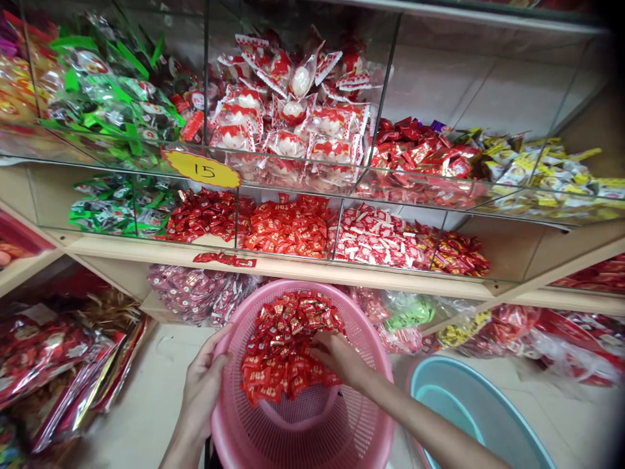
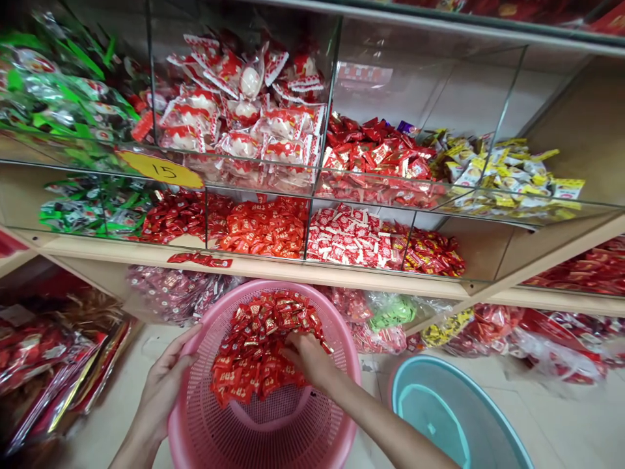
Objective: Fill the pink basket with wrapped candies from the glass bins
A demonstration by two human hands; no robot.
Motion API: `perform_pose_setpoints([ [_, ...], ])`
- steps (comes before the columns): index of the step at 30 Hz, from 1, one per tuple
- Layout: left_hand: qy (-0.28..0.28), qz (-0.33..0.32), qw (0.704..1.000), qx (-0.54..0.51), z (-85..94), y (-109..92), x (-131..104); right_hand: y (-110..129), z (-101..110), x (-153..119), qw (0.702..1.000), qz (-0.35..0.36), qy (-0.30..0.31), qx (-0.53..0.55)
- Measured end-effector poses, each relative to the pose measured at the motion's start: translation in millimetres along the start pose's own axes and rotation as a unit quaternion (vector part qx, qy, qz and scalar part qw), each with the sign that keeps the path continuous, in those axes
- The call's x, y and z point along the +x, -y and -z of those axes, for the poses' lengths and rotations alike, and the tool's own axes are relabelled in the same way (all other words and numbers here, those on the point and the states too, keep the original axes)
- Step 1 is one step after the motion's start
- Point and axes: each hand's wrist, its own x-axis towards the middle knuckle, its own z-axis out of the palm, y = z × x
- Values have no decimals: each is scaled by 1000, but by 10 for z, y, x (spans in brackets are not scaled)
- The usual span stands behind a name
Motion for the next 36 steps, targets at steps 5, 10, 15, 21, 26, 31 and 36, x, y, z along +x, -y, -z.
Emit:
perform_pose_setpoints([
  [5, 5, 1, 1000, 7, -5, -7, 3, 24, -10, -57, 995, -18, -5, -100],
  [10, -3, -8, 1000, 11, 7, 5, 12, 40, -18, -121, 983, -23, 13, -181],
  [15, 3, -3, 1000, 8, 3, 3, 8, 109, 33, -144, 976, -15, 23, -215],
  [21, 0, 5, 1000, 9, -15, -29, 12, 689, 706, 255, 973, 120, -93, -174],
  [26, 7, -34, 999, 25, 22, 20, 24, 928, 1378, 1071, 952, 160, -140, -222],
  [31, 4, -41, 999, 31, 32, 24, 17, 836, 1496, 1567, 921, 75, -8, -381],
  [36, -4, -29, 999, 30, 1, -13, 3, 870, 1419, 1634, 907, 66, 33, -414],
])
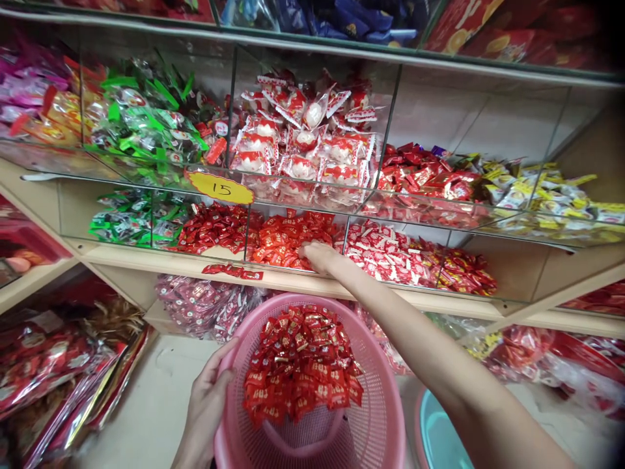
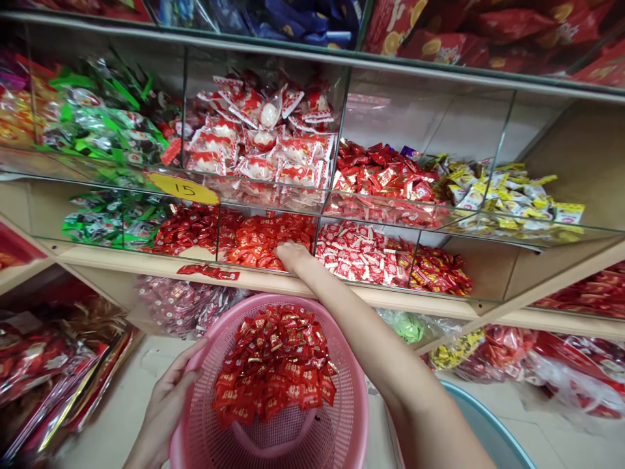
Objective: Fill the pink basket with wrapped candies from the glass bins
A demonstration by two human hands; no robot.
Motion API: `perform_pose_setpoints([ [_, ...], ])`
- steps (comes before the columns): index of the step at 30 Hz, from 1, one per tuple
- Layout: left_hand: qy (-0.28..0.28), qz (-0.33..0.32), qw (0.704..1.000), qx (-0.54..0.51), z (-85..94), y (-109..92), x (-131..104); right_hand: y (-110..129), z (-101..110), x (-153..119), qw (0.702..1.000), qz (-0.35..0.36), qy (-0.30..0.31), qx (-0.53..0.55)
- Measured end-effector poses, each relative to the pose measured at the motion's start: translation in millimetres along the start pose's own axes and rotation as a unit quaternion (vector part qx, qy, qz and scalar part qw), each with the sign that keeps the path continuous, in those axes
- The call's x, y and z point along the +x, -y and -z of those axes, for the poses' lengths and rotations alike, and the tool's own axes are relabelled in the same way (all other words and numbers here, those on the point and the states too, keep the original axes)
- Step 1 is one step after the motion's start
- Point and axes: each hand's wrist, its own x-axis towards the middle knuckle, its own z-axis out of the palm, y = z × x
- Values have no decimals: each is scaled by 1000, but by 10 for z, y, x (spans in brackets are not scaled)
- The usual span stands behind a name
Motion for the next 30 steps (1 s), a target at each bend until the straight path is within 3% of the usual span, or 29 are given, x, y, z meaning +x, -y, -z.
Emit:
perform_pose_setpoints([
  [10, 7, 1, 1000, -8, 52, 98, 40, 50, 113, -78, 999, -15, -32, -27],
  [12, 5, 1, 1000, -6, 52, 98, 40, 57, 153, -167, 997, -17, -70, -18],
  [14, -2, 0, 1000, -3, 47, 88, 35, 83, 161, -296, 988, -10, -146, 52],
  [16, -6, -1, 1000, 0, 40, 78, 31, 143, 119, -466, 947, -2, -238, 216],
  [18, -2, -2, 1000, -1, 34, 72, 32, 239, 30, -669, 861, -1, -271, 430],
  [21, 5, 8, 1000, -7, 29, 65, 36, 398, -150, -982, 715, -22, -196, 671],
  [24, -2, 19, 1000, -4, 27, 50, 31, 506, -333, -1226, 619, -51, -137, 772],
  [27, -1, 26, 1000, 4, 20, 23, 18, 551, -495, -1362, 577, -55, -141, 802],
  [30, 6, 58, 998, -6, 2, -7, 6, 567, -630, -1418, 582, -61, -144, 798],
])
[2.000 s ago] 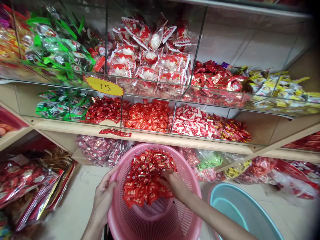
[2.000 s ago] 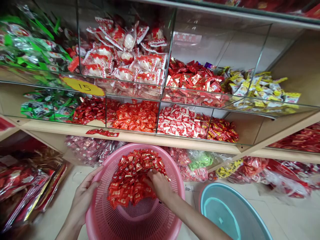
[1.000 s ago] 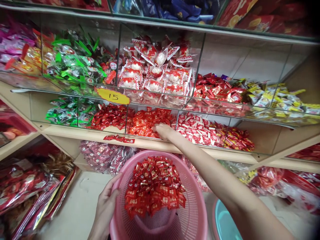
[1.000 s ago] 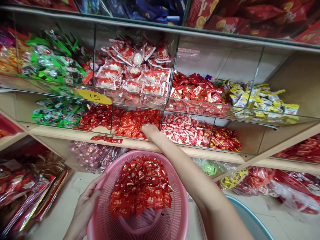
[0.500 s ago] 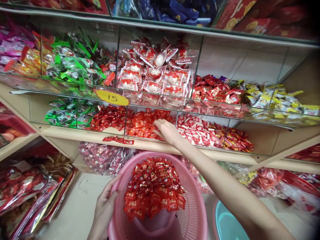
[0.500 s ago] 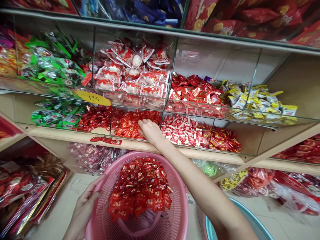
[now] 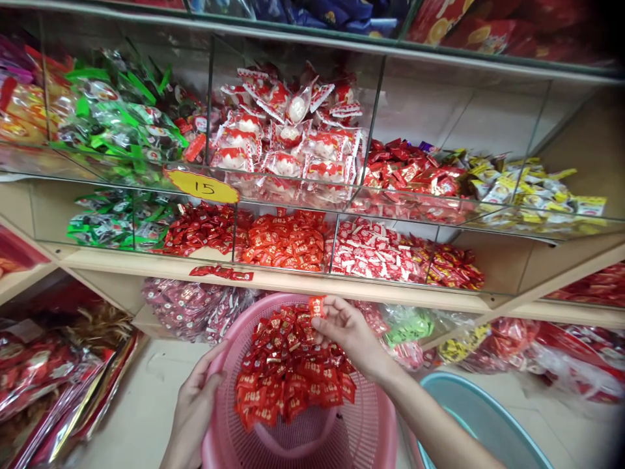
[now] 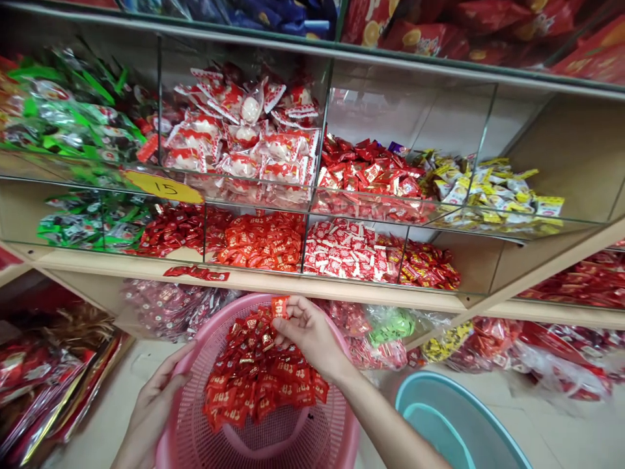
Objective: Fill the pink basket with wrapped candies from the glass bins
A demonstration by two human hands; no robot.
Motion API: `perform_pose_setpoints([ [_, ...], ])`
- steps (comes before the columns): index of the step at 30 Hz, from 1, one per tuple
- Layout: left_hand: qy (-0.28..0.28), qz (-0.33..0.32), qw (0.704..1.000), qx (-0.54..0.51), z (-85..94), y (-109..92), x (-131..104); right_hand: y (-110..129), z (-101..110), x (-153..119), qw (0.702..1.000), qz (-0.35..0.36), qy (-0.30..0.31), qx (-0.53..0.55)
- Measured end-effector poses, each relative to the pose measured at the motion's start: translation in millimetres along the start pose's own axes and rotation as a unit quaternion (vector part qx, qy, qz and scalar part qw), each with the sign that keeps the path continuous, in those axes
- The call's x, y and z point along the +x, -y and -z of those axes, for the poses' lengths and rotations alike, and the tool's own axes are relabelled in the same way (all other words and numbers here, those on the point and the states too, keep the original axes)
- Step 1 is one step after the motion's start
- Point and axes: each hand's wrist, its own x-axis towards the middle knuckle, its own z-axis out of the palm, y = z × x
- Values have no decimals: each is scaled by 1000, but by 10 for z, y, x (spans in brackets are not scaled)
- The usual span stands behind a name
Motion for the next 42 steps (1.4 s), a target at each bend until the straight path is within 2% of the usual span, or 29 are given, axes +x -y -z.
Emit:
perform_pose_setpoints([
  [6, -8, -2, 1000, 0, -17, -15, -9, -123, 47, -87, 1000, -17, -11, -3],
  [11, -2, 15, 1000, -16, -11, -28, -24, -34, 28, -216, 999, -16, -22, 30],
  [17, 2, 4, 1000, -21, -9, -24, -26, 29, -35, -358, 993, -40, -56, 97],
  [25, -2, -20, 1000, -6, -2, 3, 2, -44, -67, -433, 986, -14, -106, 129],
  [30, -3, -8, 1000, -23, 18, 33, 18, -62, -88, -542, 980, 5, -139, 140],
  [33, -3, -6, 1000, -24, 27, 40, 24, -87, -80, -606, 983, 37, -156, 93],
  [36, 0, -8, 1000, -16, 31, 40, 31, -121, -70, -649, 982, 76, -173, -25],
  [39, 1, -21, 1000, -11, 28, 39, 37, -161, -70, -686, 973, 126, -153, -120],
  [42, 0, -26, 1000, -7, 22, 37, 36, -206, -69, -720, 966, 146, -126, -170],
])
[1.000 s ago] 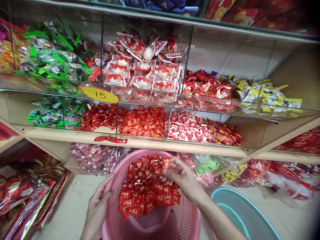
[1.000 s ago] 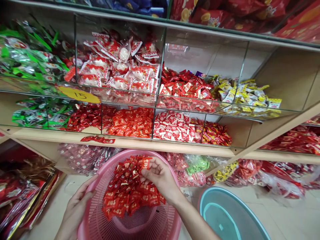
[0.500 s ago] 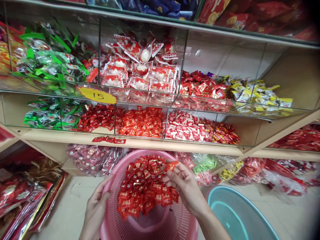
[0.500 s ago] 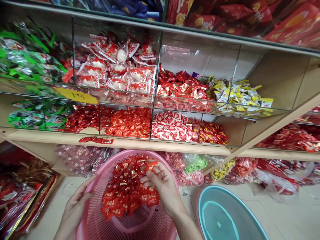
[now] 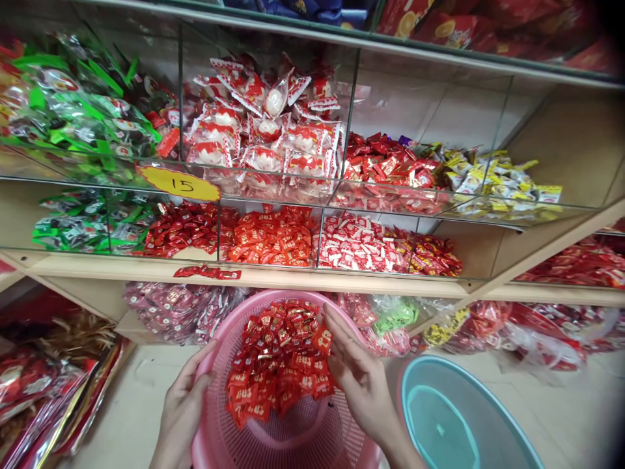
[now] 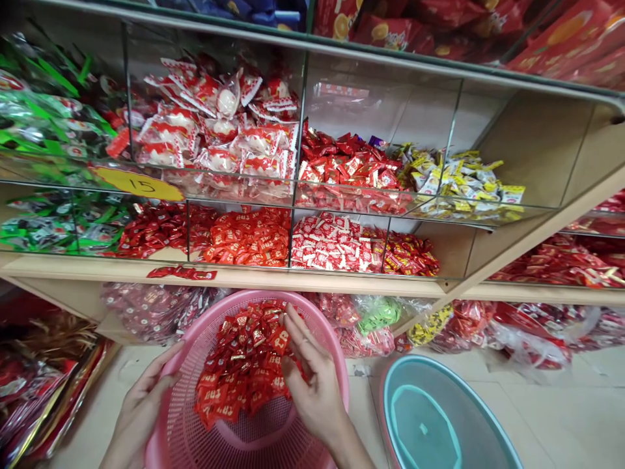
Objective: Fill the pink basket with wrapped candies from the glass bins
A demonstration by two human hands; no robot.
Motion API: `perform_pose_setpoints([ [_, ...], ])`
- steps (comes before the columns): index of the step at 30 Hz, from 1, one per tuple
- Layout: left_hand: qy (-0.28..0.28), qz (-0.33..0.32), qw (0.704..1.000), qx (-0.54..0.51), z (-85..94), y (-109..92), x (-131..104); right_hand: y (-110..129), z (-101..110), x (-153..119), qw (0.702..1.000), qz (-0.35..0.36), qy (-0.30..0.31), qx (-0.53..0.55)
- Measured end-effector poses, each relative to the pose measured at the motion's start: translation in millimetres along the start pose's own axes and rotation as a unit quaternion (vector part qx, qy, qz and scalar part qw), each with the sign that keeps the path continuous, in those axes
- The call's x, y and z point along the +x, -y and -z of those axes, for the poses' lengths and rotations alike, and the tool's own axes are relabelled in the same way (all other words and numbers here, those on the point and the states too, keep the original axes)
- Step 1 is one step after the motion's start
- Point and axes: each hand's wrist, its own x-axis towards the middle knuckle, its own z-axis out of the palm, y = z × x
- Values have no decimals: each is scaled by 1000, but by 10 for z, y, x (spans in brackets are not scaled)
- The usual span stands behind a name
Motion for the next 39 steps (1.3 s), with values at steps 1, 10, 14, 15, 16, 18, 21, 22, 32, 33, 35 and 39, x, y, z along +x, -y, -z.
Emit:
perform_pose_setpoints([
  [1, 0, 0, 1000, 1, -2, -2, -2, -11, -2, -12, 1000, 4, 3, -8],
  [10, 1, 7, 1000, 6, 12, 6, 4, 37, -131, -3, 978, 5, -78, 192],
  [14, -3, 12, 1000, 13, 25, 27, 24, 107, -116, 28, 967, 27, -125, 223],
  [15, -7, 12, 1000, 16, 24, 28, 28, 117, -96, 35, 964, 31, -133, 227],
  [16, -10, 17, 1000, 17, 22, 27, 31, 123, -71, 42, 962, 33, -139, 232],
  [18, -12, 28, 999, 15, 14, 21, 34, 127, -16, 52, 958, 28, -148, 242],
  [21, -1, 42, 999, -2, 3, 11, 33, 118, 49, 60, 952, 11, -162, 259],
  [22, 0, 43, 999, -4, 2, 9, 33, 115, 61, 60, 950, 5, -166, 264],
  [32, -5, -18, 1000, 24, -18, -10, -3, 100, 131, 66, 914, -104, -175, 351],
  [33, -5, -25, 999, 25, -22, -13, -9, 76, 149, 69, 907, -121, -172, 364],
  [35, 0, -20, 1000, 18, -27, -14, -20, 10, 174, 73, 897, -151, -168, 381],
  [39, 6, 12, 1000, -14, -33, -18, -42, -148, 168, 79, 887, -217, -127, 388],
])
